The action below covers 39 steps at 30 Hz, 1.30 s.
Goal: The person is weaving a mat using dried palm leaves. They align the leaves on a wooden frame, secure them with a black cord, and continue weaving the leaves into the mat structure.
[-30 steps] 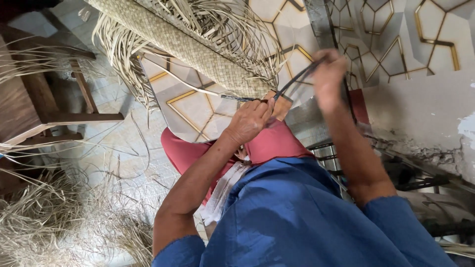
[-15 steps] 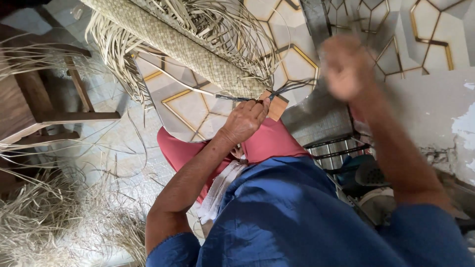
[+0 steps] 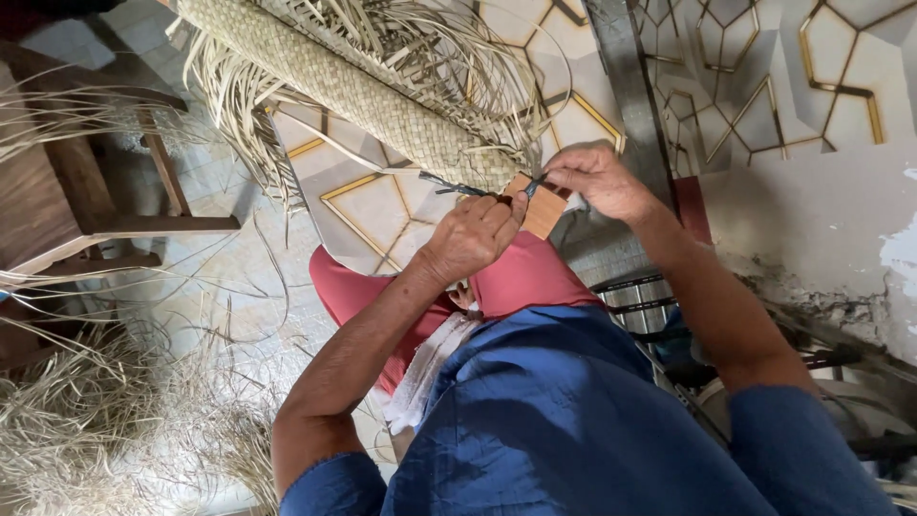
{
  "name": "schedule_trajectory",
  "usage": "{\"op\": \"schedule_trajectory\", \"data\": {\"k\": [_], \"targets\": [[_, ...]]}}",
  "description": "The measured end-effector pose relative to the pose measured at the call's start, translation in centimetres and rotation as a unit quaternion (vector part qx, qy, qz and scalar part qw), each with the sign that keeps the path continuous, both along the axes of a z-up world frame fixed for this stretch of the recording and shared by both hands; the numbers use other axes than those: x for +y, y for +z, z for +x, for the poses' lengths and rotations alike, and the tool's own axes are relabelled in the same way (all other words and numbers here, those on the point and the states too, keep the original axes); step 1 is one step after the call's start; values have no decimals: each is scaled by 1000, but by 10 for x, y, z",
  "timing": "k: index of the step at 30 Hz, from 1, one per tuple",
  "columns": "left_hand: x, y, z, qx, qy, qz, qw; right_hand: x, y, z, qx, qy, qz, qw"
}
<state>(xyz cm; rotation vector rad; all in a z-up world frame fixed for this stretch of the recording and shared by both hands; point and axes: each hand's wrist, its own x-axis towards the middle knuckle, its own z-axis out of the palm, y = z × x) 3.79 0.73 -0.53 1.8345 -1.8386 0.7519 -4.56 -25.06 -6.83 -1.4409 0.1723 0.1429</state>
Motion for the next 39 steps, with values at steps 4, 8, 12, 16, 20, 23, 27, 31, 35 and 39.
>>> {"op": "schedule_trajectory", "data": {"k": [4, 8, 12, 16, 20, 23, 27, 31, 35, 39], "targets": [[2, 20, 10, 35, -2, 4, 999, 53, -8, -23, 32, -112, 292, 949], [-2, 13, 14, 73, -3, 6, 997, 107, -18, -46, 135, -114, 509, 842], [-8, -7, 15, 107, -2, 8, 994, 163, 22, -63, 167, -157, 378, 897], [-9, -25, 6, 96, 19, 14, 995, 179, 37, -64, 105, -209, 125, 964], [-1, -51, -6, 96, 48, 24, 994, 135, 51, -53, 41, 24, -432, 901], [0, -43, -13, 121, 64, 9, 991, 87, 39, -34, 9, 44, -492, 869], [3, -20, -34, 188, 117, 25, 975, 49, 50, 0, -43, -19, -456, 889], [-4, -67, -52, 134, 177, -16, 975, 57, 48, -3, -84, -70, -410, 906], [-10, -109, -57, 192, 214, -22, 958, 57, 48, -3, -101, -131, -318, 934], [-4, -100, -62, 221, 231, 8, 947, 62, 53, -1, -94, -145, -266, 948]]}}
